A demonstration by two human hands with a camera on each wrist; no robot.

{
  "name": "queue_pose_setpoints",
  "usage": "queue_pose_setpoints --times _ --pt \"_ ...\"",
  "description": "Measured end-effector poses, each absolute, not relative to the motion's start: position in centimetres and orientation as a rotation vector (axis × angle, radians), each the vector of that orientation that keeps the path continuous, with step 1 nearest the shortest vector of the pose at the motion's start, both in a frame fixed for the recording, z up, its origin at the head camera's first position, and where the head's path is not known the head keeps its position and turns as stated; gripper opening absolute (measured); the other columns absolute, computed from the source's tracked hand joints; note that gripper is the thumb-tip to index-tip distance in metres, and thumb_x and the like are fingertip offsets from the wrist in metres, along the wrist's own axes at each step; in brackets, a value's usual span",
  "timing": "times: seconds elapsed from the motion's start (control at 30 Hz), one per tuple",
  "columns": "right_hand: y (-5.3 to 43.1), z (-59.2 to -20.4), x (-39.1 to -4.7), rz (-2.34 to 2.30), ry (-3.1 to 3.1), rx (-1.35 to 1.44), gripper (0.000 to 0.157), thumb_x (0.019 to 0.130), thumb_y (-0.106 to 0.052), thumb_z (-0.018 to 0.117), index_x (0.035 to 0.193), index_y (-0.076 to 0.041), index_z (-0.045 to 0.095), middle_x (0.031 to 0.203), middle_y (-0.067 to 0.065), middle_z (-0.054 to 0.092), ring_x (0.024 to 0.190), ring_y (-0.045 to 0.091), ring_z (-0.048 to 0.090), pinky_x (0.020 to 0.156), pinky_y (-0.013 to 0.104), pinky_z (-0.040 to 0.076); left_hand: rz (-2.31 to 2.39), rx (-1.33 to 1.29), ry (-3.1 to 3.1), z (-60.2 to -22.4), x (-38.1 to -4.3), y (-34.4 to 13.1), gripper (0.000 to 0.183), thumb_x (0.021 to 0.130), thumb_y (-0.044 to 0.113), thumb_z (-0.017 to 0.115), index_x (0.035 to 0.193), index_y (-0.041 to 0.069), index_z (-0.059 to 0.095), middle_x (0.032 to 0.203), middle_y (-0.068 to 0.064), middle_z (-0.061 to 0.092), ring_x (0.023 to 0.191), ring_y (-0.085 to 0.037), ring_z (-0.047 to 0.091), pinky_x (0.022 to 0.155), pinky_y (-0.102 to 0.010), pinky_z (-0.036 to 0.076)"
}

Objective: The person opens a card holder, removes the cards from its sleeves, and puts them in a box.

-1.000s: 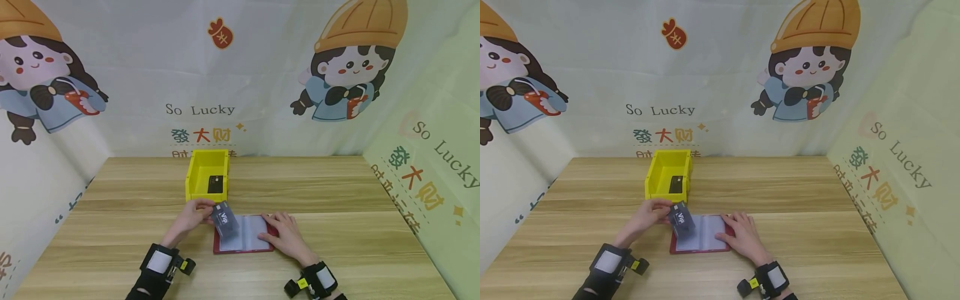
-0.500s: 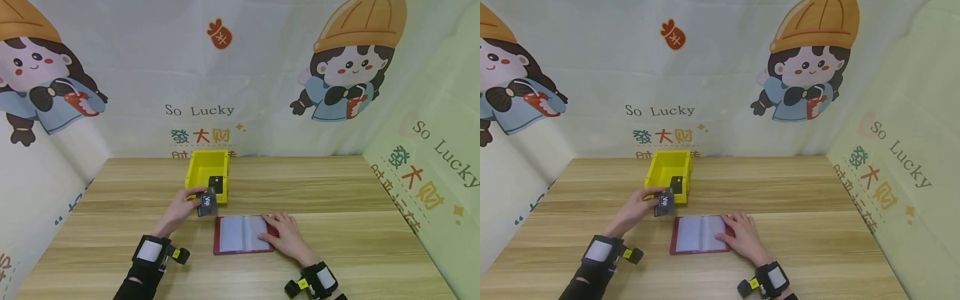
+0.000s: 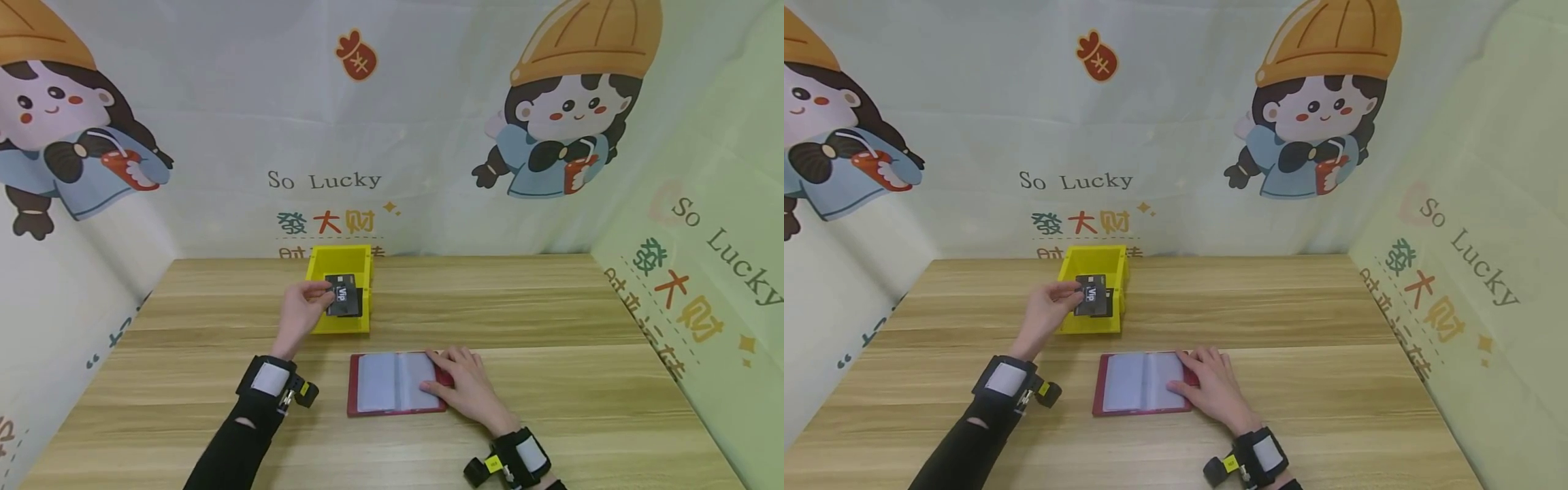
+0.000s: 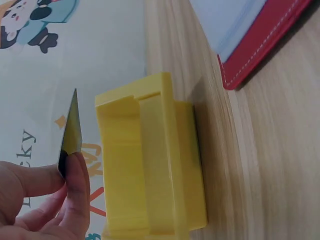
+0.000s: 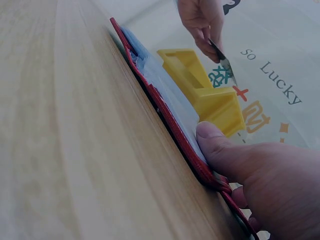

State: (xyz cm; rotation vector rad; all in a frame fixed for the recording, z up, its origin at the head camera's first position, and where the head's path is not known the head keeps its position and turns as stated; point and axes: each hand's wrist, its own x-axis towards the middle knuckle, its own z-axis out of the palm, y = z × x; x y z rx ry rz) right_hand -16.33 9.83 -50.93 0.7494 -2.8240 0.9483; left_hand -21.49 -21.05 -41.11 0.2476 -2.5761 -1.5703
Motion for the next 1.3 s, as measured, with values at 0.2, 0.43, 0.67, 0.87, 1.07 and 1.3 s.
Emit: queue_pose_setpoints --times 0.2,0.43,0.67,0.87,1.07,1.3 --pt "9.7 -50.9 -16.4 0.964 -2.858 0.718 0.059 0.091 -0.034 0.082 0.14 -0.005 0.067 0.1 -0.002 0.058 0.095 0.017 0.045 0.084 0.033 0.03 -1.396 0.253 -2.656 -41.2 -22.9 -20.3 0.035 0.103 0.004 0.061 0.135 -0.008 0.064 0.135 -0.031 0.064 0.115 -0.042 0.066 0.094 -0.046 0.056" --pt "9.7 -51.1 -16.5 0.962 -2.856 0.714 0.059 0.091 -0.034 0.082 0.14 -0.005 0.067 0.101 -0.001 0.059 0.096 0.017 0.046 0.085 0.034 0.03 -1.354 0.276 -2.726 -41.5 -24.1 -19.7 0.038 0.102 -0.001 0.059 0.138 -0.012 0.06 0.139 -0.033 0.06 0.13 -0.045 0.058 0.108 -0.053 0.05" --pt "9.7 -51.2 -16.4 0.965 -2.849 0.718 0.059 0.091 -0.034 0.082 0.14 -0.005 0.067 0.1 -0.002 0.058 0.095 0.017 0.045 0.085 0.034 0.03 -1.136 0.21 -2.736 -42.7 -24.7 -19.2 0.029 0.095 -0.003 0.067 0.122 -0.015 0.069 0.123 -0.032 0.071 0.117 -0.046 0.066 0.098 -0.053 0.055" --pt "9.7 -51.2 -16.4 0.949 -2.844 0.734 0.058 0.091 -0.034 0.081 0.14 -0.005 0.067 0.1 -0.003 0.058 0.094 0.015 0.044 0.085 0.034 0.03 -1.08 0.198 -2.773 -43.6 -25.1 -18.9 0.026 0.094 -0.003 0.07 0.117 -0.014 0.072 0.119 -0.03 0.073 0.114 -0.044 0.069 0.097 -0.053 0.055" --pt "9.7 -51.2 -16.3 0.944 -2.839 0.742 0.059 0.091 -0.035 0.081 0.139 -0.005 0.067 0.099 -0.003 0.057 0.093 0.015 0.044 0.084 0.033 0.029 -0.99 0.154 -2.826 -44.0 -25.1 -18.5 0.024 0.095 -0.003 0.069 0.116 -0.013 0.073 0.118 -0.03 0.074 0.112 -0.043 0.07 0.096 -0.052 0.056" --pt "9.5 -51.0 -16.4 0.98 -2.841 0.729 0.059 0.09 -0.033 0.082 0.139 -0.004 0.067 0.097 -0.003 0.057 0.09 0.014 0.041 0.084 0.033 0.027 -0.763 0.077 -2.946 -43.8 -24.7 -17.8 0.015 0.095 -0.002 0.063 0.091 -0.012 0.074 0.075 -0.018 0.065 0.067 -0.026 0.057 0.059 -0.033 0.045"
